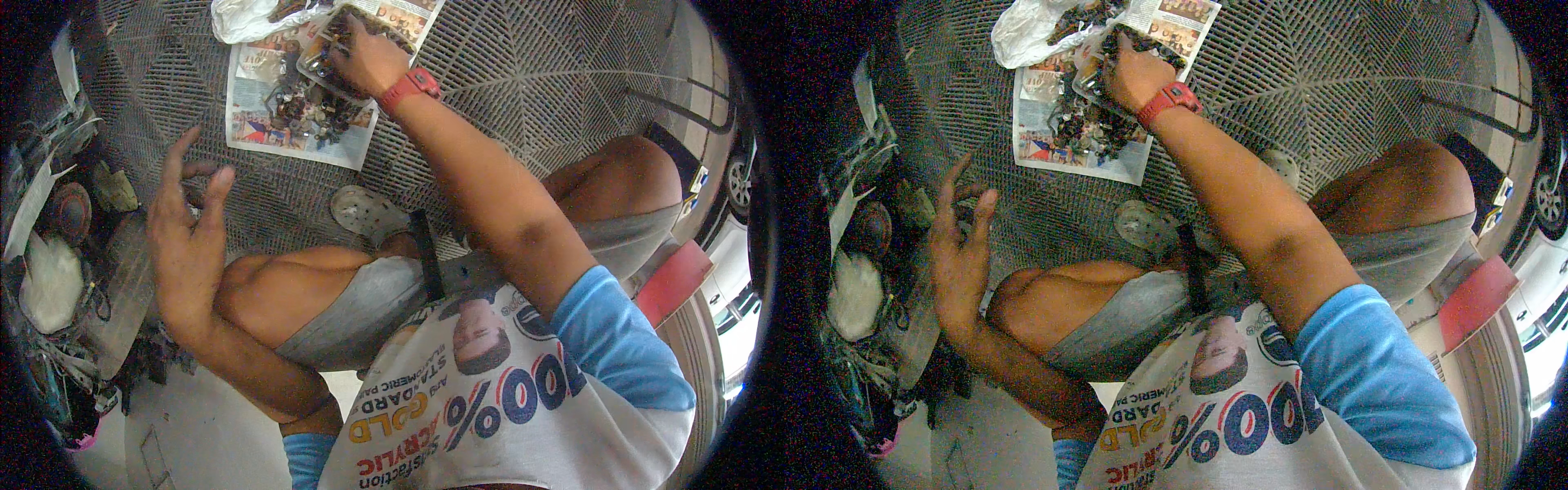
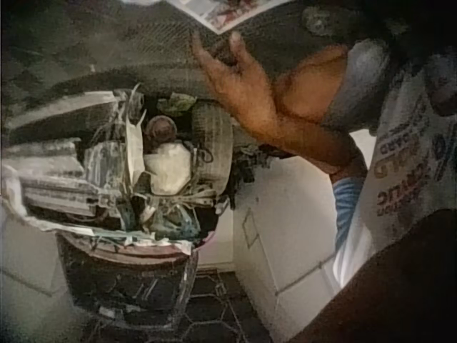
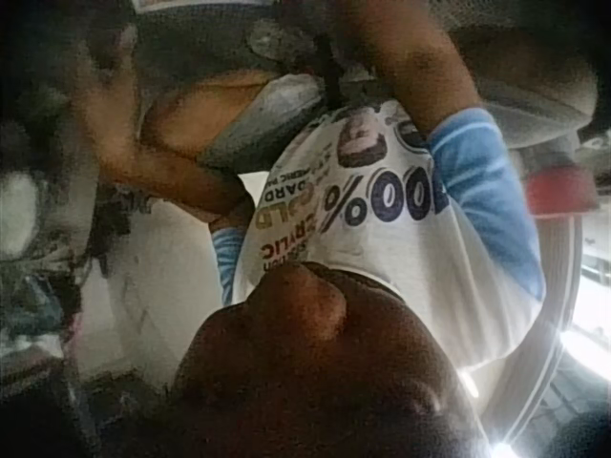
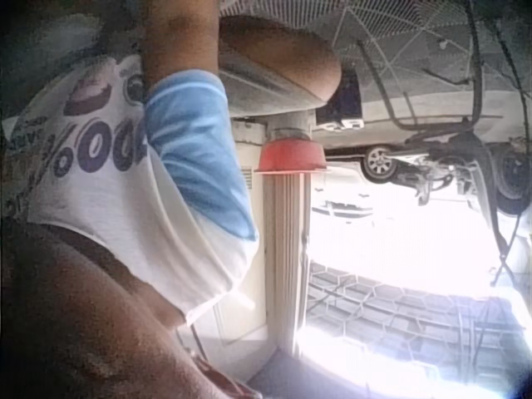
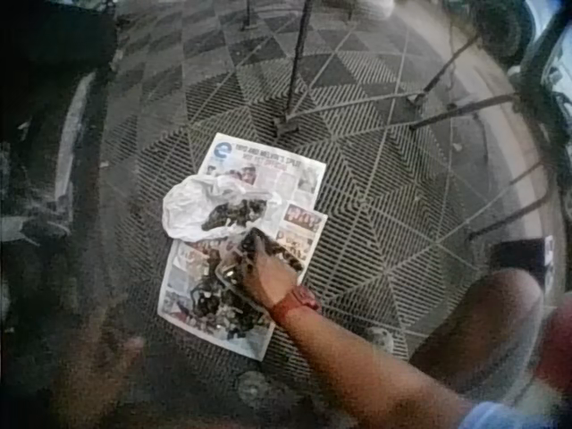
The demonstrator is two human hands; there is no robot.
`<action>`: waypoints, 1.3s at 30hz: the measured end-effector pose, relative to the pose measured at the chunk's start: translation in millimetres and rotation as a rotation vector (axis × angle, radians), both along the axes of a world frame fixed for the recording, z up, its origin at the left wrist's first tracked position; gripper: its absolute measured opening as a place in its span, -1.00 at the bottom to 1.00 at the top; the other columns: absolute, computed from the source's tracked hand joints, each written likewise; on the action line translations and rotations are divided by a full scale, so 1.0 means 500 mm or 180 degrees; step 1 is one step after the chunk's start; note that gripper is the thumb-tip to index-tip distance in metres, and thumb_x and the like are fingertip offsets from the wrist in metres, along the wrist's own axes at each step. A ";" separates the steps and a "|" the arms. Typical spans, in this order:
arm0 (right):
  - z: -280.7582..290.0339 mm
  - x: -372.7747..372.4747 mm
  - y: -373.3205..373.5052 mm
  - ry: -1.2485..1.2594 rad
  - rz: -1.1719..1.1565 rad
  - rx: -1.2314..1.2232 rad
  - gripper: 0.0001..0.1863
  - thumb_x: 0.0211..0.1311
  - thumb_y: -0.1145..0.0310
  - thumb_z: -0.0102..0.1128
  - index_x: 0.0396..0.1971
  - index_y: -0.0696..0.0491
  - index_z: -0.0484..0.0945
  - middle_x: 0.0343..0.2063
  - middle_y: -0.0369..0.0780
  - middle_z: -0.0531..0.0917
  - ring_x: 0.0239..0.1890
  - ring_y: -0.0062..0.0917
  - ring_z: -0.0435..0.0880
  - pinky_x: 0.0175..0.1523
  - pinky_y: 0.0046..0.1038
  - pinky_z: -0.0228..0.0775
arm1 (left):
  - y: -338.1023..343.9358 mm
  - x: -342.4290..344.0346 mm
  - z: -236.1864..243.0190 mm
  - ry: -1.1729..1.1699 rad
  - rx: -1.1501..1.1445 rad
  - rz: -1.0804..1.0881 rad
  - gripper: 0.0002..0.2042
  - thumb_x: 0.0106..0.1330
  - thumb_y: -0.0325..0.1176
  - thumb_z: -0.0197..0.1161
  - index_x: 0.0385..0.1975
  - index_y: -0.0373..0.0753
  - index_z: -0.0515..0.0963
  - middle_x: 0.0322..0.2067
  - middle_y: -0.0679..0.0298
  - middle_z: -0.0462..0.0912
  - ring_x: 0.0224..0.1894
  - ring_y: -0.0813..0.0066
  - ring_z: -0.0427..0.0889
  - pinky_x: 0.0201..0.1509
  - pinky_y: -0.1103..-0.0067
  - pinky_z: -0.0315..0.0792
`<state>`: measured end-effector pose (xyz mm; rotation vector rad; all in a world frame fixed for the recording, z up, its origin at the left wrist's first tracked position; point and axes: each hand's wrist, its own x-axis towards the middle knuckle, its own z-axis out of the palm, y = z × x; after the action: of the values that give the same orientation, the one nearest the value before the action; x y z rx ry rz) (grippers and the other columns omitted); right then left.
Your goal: The person sorts small metal parts from a plastic bag onto newspaper, then walks to a white car and uses a wrench to tighten bolts on the front bumper area.
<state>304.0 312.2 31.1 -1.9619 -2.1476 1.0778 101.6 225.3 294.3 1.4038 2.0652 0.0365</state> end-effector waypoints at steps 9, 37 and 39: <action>0.030 0.039 -0.118 0.0120 -0.0143 -0.0221 -0.20 0.26 0.04 0.25 0.38 0.11 0.18 -0.40 0.10 0.71 -0.33 0.05 0.72 -0.22 0.01 0.58 | 0.006 0.001 0.003 0.0044 0.0024 -0.0080 -0.49 0.41 -0.12 0.27 0.30 -0.14 0.43 -0.17 0.09 0.67 -0.13 0.19 0.62 -0.01 0.35 0.45; 0.038 0.012 -0.156 0.0952 -0.1038 -0.0069 -0.14 0.19 0.18 0.35 0.34 0.27 0.11 -0.32 0.16 0.70 -0.29 0.09 0.71 -0.14 0.01 0.58 | -0.004 -0.001 -0.001 -0.0032 -0.0019 0.0093 -0.51 0.41 -0.15 0.27 0.30 -0.13 0.43 -0.19 0.10 0.66 -0.12 0.20 0.62 0.04 0.36 0.44; 0.048 0.015 -0.172 0.1041 -0.1445 -0.0408 -0.15 0.20 0.19 0.34 0.34 0.28 0.10 -0.31 0.18 0.70 -0.28 0.11 0.70 -0.12 0.01 0.57 | 0.003 -0.003 0.009 0.0050 -0.0251 0.0045 -0.49 0.43 -0.08 0.24 0.34 -0.07 0.39 -0.07 0.13 0.65 -0.03 0.25 0.60 0.14 0.37 0.43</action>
<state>311.3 226.4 55.2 -2.0095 -1.4137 1.3493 100.2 226.5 298.9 1.3459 2.0668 -0.0498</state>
